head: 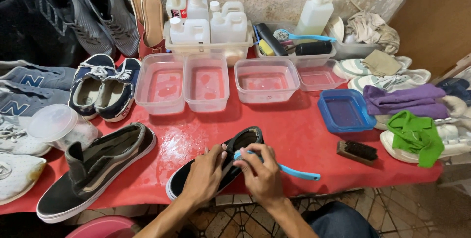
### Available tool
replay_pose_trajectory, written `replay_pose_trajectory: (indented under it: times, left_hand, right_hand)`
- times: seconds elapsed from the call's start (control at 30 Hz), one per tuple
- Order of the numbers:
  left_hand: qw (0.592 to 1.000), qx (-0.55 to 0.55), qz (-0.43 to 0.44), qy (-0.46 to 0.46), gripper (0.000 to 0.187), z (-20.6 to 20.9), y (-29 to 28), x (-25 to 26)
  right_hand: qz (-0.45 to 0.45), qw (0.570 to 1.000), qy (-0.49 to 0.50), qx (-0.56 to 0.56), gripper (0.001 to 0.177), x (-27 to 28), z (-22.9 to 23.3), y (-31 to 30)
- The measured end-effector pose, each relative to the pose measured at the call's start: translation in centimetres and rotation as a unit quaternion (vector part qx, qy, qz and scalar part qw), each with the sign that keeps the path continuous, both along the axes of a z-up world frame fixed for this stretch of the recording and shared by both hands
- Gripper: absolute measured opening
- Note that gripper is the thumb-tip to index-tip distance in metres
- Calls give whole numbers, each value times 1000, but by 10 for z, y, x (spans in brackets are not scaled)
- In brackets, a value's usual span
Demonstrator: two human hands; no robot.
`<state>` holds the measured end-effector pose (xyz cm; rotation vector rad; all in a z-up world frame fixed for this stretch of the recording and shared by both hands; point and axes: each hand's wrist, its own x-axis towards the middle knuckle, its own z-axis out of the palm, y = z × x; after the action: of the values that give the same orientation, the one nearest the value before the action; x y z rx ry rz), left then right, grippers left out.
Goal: The person scrubs a black slip-on shoe with a blue brush, repeatedly dipping the brush into a container of pink liquid. The person scrubs the shoe's upper, sides, and interior, then briefly scrubs the sole before returning to the upper.
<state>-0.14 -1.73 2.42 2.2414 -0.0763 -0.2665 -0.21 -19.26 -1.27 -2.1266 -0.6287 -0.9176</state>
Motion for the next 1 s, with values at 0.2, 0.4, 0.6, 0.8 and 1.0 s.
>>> replay_pose_trajectory:
  times: [0.2, 0.4, 0.6, 0.8, 1.0]
  left_hand:
    - [1000, 20, -3, -14, 21, -1, -1, 1]
    - [1000, 9, -8, -14, 20, -2, 1, 1]
    - [999, 11, -9, -31, 20, -7, 3, 2]
    - [1000, 3, -9, -19, 23, 2, 1, 2]
    - [999, -13, -15, -35, 24, -2, 3, 2]
  right_hand:
    - [41, 999, -4, 1, 22, -7, 5, 10]
    - [-12, 1000, 5, 6, 21, 3, 8, -7]
    - [73, 997, -5, -34, 19, -10, 2, 14]
    - [34, 999, -13, -10, 23, -9, 3, 13]
    - [-21, 1000, -2, 22, 20, -2, 8, 3]
